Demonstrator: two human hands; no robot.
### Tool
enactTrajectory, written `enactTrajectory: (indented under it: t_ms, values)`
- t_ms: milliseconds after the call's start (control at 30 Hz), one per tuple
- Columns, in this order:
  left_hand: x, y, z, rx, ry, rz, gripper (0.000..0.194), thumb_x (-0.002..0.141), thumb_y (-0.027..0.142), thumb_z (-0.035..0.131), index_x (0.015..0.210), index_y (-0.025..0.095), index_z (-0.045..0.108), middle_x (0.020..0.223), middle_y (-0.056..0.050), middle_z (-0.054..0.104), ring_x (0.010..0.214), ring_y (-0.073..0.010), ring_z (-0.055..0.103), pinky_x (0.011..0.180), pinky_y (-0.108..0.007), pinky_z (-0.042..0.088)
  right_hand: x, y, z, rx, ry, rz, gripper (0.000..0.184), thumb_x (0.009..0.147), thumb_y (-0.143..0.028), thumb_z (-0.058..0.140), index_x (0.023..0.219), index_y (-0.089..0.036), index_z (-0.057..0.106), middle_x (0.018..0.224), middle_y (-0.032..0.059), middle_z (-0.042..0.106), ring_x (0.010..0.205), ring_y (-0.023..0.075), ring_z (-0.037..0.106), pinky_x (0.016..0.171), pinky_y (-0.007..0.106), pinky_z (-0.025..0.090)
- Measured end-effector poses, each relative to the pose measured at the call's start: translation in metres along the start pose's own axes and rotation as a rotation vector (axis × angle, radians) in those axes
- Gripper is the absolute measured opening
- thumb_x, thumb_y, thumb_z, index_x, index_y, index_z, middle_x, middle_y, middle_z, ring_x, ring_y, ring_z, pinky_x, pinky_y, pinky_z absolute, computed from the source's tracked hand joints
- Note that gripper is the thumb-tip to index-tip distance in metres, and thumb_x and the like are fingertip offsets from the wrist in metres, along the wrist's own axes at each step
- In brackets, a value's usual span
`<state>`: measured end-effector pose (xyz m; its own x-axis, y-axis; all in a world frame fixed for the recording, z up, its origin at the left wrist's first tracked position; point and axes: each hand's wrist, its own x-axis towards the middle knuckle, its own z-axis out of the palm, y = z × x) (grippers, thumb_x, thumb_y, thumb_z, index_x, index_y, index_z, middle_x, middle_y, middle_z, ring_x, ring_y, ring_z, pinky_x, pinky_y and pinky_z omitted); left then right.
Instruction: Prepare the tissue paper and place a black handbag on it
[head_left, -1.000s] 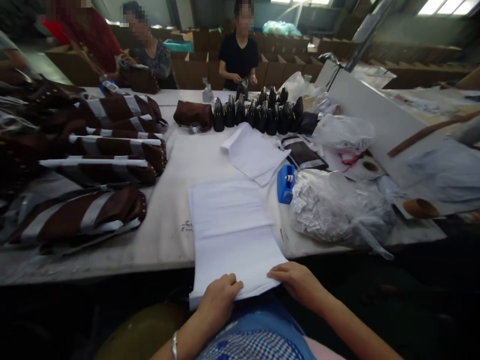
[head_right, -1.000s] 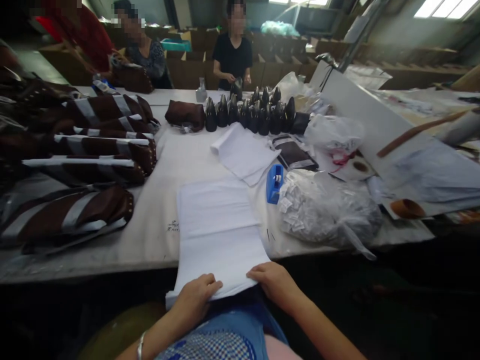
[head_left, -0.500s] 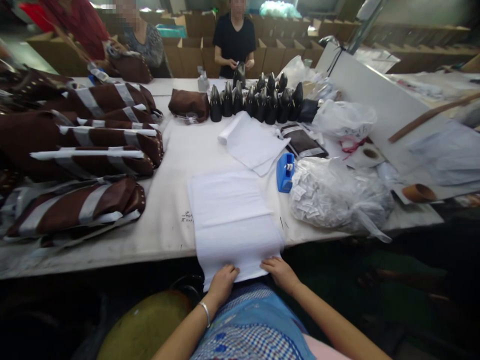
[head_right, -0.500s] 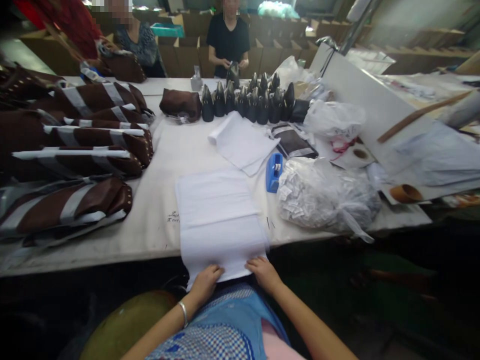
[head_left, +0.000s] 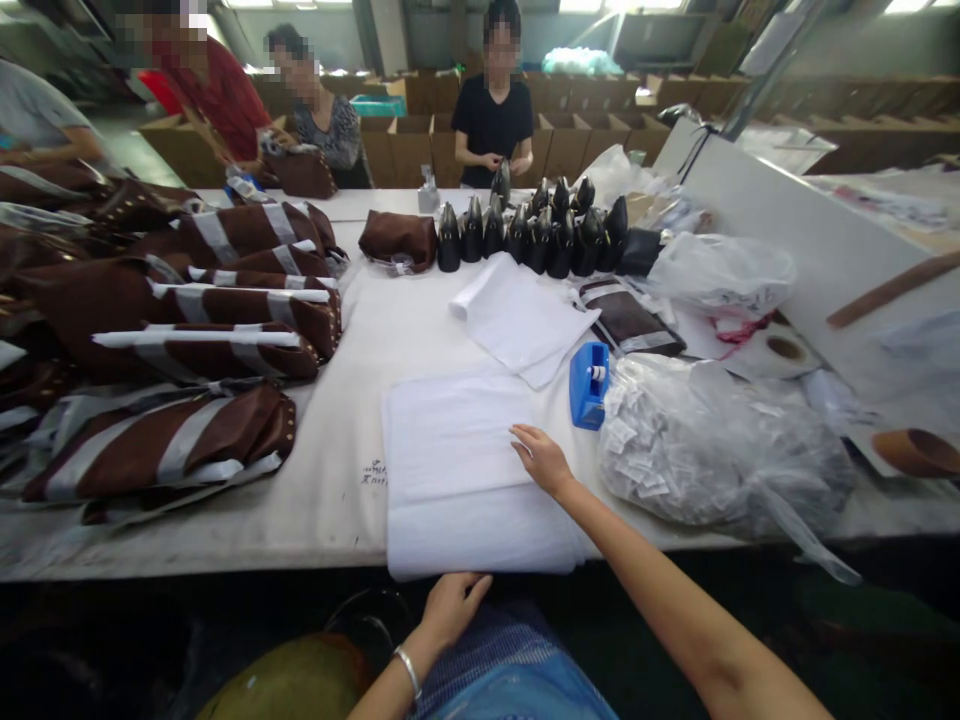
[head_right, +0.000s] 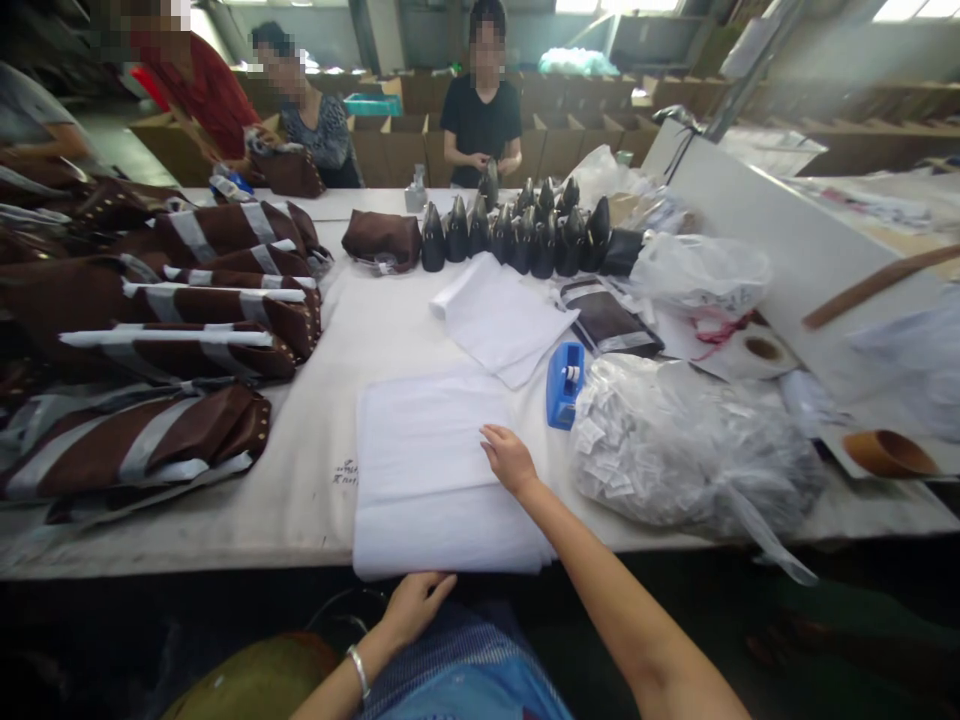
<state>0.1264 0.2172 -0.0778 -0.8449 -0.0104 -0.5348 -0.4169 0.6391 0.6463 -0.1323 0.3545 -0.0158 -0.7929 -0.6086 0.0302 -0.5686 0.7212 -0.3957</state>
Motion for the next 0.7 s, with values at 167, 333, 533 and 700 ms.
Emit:
enactTrajectory:
  t_ms: [167,333,533,700]
  values:
    - [0.024,0.002,0.012,-0.134,0.045,-0.207,0.080,0.088,0.071,0.023,0.060,0.013,0.070,0.051,-0.004,0.057,0.056,-0.0197,0.055,0.057,-0.028,0.036,0.100,0.016,0.028,-0.073,-0.042,0.003,0.043,0.094,-0.026,0.050,0.136,-0.015,0.050,0.144,0.0146,0.047,0.134,0.0247,0.040,0.109,0.040,0.035]
    - [0.027,0.000,0.015,-0.186,0.042,-0.267,0.082,0.081,0.078,0.025,0.070,0.016,0.077,0.048,-0.003,0.053,0.054,-0.0196,0.053,0.055,-0.029,0.034,0.150,0.017,0.047,-0.099,-0.045,-0.040,0.038,0.091,-0.024,0.056,0.128,-0.015,0.057,0.143,0.0162,0.047,0.134,0.0300,0.040,0.107,0.047,0.033]
    - [0.032,-0.006,0.022,-0.187,0.010,-0.322,0.086,0.078,0.082,0.022,0.074,0.017,0.079,0.052,-0.006,0.059,0.057,-0.0213,0.057,0.055,-0.030,0.034,0.157,0.013,0.038,-0.061,-0.007,-0.195,0.015,0.091,-0.019,0.056,0.093,-0.021,0.070,0.113,0.0068,0.070,0.114,0.0202,0.058,0.104,0.038,0.036]
    - [0.033,-0.004,0.023,-0.198,0.029,-0.332,0.090,0.077,0.083,0.020,0.070,0.014,0.078,0.050,-0.005,0.056,0.054,-0.0187,0.052,0.055,-0.029,0.032,0.105,-0.004,0.009,0.010,0.123,-0.414,0.017,0.093,-0.017,0.054,0.096,-0.024,0.069,0.114,0.0033,0.070,0.113,0.0170,0.059,0.109,0.041,0.033]
